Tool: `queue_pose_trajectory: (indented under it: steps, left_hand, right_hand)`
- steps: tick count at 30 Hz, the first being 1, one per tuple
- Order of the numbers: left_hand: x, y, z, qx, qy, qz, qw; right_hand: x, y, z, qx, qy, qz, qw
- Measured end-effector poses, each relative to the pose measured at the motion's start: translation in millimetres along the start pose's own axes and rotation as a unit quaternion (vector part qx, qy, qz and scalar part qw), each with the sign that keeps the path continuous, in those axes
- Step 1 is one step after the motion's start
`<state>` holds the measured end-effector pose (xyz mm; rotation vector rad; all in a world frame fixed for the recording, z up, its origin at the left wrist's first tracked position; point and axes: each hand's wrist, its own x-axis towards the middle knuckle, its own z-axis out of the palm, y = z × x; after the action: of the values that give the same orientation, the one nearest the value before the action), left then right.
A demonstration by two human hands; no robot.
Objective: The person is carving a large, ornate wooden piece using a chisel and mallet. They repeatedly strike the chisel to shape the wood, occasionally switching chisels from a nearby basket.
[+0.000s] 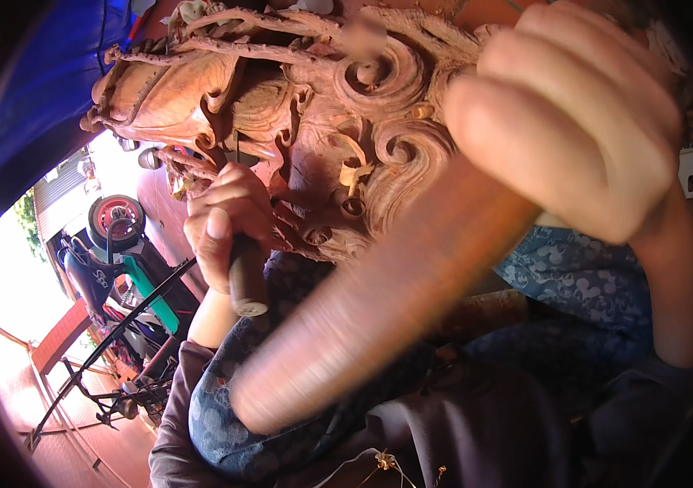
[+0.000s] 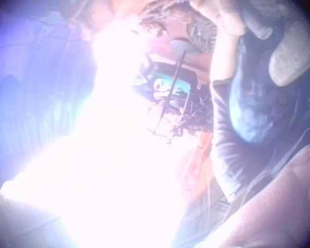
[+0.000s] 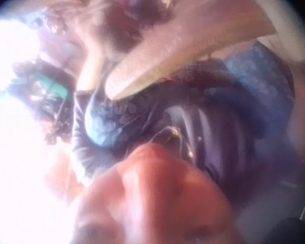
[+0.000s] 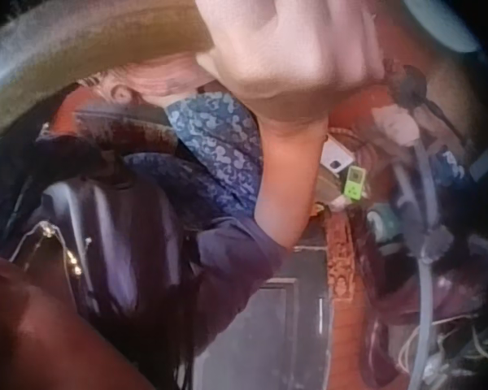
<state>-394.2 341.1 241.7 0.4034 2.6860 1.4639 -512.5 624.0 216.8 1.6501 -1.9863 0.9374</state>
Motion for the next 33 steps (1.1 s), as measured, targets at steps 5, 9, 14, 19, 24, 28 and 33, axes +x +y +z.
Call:
queue_pose_trajectory:
  steps: [5, 9, 14, 19, 24, 28, 33]
  left_hand:
    - [1.3, -9.2, 2.8, -0.023, 0.007, 0.039, 0.999]
    - [-0.6, -6.3, 0.5, 0.001, -0.012, 0.031, 0.999]
    - [-1.9, -11.5, 0.5, -0.010, -0.009, 0.032, 0.999]
    - [3.6, -13.6, 1.7, -0.007, 0.005, 0.042, 0.999]
    - [2.3, -11.2, -1.0, -0.004, -0.008, 0.038, 0.999]
    - [-0.9, -15.6, -4.8, -0.009, 0.006, 0.044, 0.999]
    - [-3.4, -17.4, -3.7, -0.004, -0.009, 0.047, 0.999]
  right_hand:
    - [-6.6, 5.5, 1.8, -0.012, 0.007, -0.007, 1.000]
    - [-12.2, 12.0, 8.6, 0.025, 0.035, -0.040, 0.998]
    - [-13.7, 6.0, 6.6, 0.013, 0.038, -0.018, 0.999]
    - [-5.6, -1.2, 10.2, -0.017, 0.035, 0.019, 0.999]
    - [-6.9, 6.9, 15.1, 0.008, 0.068, -0.014, 0.998]
    - [3.4, 0.9, 10.3, 0.009, 0.035, 0.015, 0.999]
    - [9.9, -3.8, 6.9, -0.042, -0.025, 0.049, 0.998]
